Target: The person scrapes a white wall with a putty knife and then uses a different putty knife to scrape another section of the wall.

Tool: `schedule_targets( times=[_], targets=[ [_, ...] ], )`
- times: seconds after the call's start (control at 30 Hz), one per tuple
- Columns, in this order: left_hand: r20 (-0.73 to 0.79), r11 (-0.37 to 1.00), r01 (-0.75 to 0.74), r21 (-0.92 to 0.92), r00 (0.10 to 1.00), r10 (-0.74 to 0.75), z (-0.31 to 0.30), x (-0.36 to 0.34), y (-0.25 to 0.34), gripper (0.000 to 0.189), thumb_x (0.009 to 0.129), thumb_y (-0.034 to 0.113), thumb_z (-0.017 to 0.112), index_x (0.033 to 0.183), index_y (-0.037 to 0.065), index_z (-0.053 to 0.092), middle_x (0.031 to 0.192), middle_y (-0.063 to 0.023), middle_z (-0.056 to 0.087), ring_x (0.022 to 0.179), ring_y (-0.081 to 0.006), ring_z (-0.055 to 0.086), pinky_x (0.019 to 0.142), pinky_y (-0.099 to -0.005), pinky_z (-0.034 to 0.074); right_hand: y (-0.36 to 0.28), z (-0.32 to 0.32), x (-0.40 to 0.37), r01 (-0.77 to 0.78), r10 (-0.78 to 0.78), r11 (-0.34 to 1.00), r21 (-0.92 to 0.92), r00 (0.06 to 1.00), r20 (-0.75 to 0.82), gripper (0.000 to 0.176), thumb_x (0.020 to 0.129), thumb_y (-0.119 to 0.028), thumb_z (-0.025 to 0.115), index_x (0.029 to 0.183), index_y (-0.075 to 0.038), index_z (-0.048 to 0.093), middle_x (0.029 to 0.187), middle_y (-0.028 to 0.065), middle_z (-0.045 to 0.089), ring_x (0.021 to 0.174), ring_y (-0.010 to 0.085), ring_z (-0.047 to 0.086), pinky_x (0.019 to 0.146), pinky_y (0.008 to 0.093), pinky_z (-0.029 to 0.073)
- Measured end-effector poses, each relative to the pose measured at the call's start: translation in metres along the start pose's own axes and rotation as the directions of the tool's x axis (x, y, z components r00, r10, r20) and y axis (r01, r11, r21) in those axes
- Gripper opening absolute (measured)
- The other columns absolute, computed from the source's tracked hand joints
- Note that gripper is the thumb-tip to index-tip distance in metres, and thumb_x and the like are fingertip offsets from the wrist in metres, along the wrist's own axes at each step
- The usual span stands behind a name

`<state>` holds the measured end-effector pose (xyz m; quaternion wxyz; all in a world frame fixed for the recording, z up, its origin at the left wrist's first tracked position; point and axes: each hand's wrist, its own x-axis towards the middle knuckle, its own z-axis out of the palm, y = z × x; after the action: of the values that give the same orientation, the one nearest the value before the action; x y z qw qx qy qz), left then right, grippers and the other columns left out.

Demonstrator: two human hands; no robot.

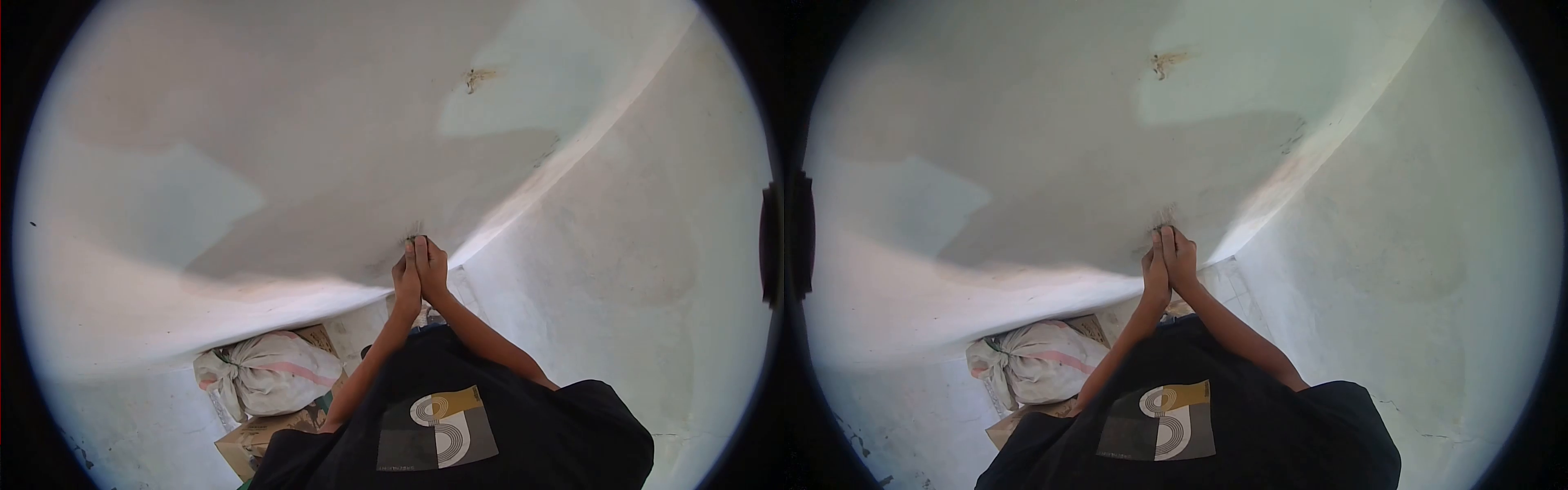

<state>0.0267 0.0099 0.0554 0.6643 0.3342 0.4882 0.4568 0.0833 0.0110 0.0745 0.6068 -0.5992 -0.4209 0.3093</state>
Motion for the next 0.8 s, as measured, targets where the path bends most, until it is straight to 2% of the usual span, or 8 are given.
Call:
schedule_targets(
  times=[0.1,0.2,0.27,0.4,0.47,0.6,0.67,0.8],
  targets=[
    [-0.08,0.996,-0.08,-0.034,0.994,0.078,0.011,-0.006,0.02,0.057,0.1,0.048,0.043,0.099,-0.005,0.064,0.088,-0.0097,0.065,0.081,-0.0166,0.055,0.075,-0.0306,0.045,-0.043,-0.008,0.015,0.08,-0.078,0.996,-0.026,0.996,0.051,0.035,0.098,-0.026,0.049,0.078,0.002,0.058,0.061,0.0162,0.057,0.052,0.0217,0.056,0.05,0.0348,0.044],
    [0.03,0.997,-0.063,0.05,0.998,0.062,0.008,-0.006,0.025,0.053,0.1,0.047,0.043,0.103,-0.003,0.06,0.096,-0.0085,0.061,0.09,-0.0161,0.056,0.08,-0.0286,0.046,-0.022,-0.009,0.009,0.037,-0.034,0.997,-0.067,0.998,0.051,0.035,0.098,-0.026,0.049,0.079,0.002,0.058,0.059,0.0148,0.055,0.05,0.0192,0.052,0.049,0.0355,0.042],
    [-0.102,0.999,-0.043,0.025,0.994,0.045,0.014,-0.011,0.022,0.054,0.1,0.046,0.043,0.099,-0.005,0.061,0.093,-0.0093,0.062,0.086,-0.0162,0.056,0.078,-0.0295,0.046,-0.024,-0.005,0.013,0.012,-0.013,1.0,0.016,0.999,0.04,0.036,0.098,-0.027,0.049,0.078,0.002,0.055,0.057,0.0127,0.052,0.052,0.0146,0.047,0.049,0.0343,0.039],
    [-0.036,0.984,-0.13,0.124,0.99,0.135,0.014,-0.021,0.043,0.056,0.101,0.046,0.043,0.095,-0.007,0.063,0.088,-0.0101,0.063,0.082,-0.0159,0.055,0.076,-0.0299,0.046,-0.033,-0.01,0.006,-0.007,0.002,0.997,0.08,0.998,0.067,0.038,0.099,-0.028,0.048,0.075,0.001,0.051,0.057,0.0071,0.046,0.056,0.0096,0.04,0.049,0.0322,0.036],
    [-0.149,0.982,-0.089,0.167,0.982,0.115,0.012,-0.008,0.016,0.058,0.098,0.047,0.048,0.095,-0.008,0.065,0.082,-0.013,0.066,0.077,-0.0172,0.057,0.073,-0.0317,0.046,-0.031,-0.006,0.014,-0.006,-0.001,0.996,0.094,0.997,0.071,0.039,0.099,-0.029,0.048,0.074,0.001,0.05,0.057,0.0054,0.045,0.057,0.0088,0.038,0.049,0.0313,0.035],
    [-0.099,0.962,-0.19,0.195,0.972,0.212,0.025,-0.024,0.062,0.059,0.1,0.047,0.045,0.087,-0.007,0.061,0.079,-0.0071,0.06,0.076,-0.014,0.052,0.07,-0.0302,0.045,-0.04,-0.009,0.017,-0.05,0.037,0.991,0.122,0.994,0.106,0.04,0.099,-0.03,0.048,0.074,0.0,0.051,0.056,0.0027,0.044,0.056,0.008,0.037,0.048,0.0308,0.034],
    [-0.122,0.979,-0.149,0.142,0.978,0.167,0.017,-0.018,0.027,0.059,0.1,0.048,0.044,0.087,-0.007,0.061,0.079,-0.0067,0.059,0.076,-0.0137,0.051,0.07,-0.03,0.044,-0.039,-0.01,0.018,-0.02,0.008,0.995,0.095,0.993,0.121,0.039,0.1,-0.03,0.048,0.074,0.0,0.052,0.056,0.0024,0.045,0.056,0.0077,0.038,0.048,0.0302,0.034],
    [-0.163,0.98,-0.193,0.047,0.966,0.199,0.026,-0.019,0.043,0.059,0.1,0.049,0.044,0.086,-0.006,0.061,0.078,-0.0052,0.059,0.075,-0.0123,0.05,0.068,-0.0294,0.044,-0.049,-0.009,0.024,0.002,-0.005,1.0,0.025,0.993,0.121,0.037,0.099,-0.028,0.049,0.077,0.001,0.055,0.057,0.0083,0.05,0.055,0.0105,0.043,0.049,0.0321,0.038]
  ],
)
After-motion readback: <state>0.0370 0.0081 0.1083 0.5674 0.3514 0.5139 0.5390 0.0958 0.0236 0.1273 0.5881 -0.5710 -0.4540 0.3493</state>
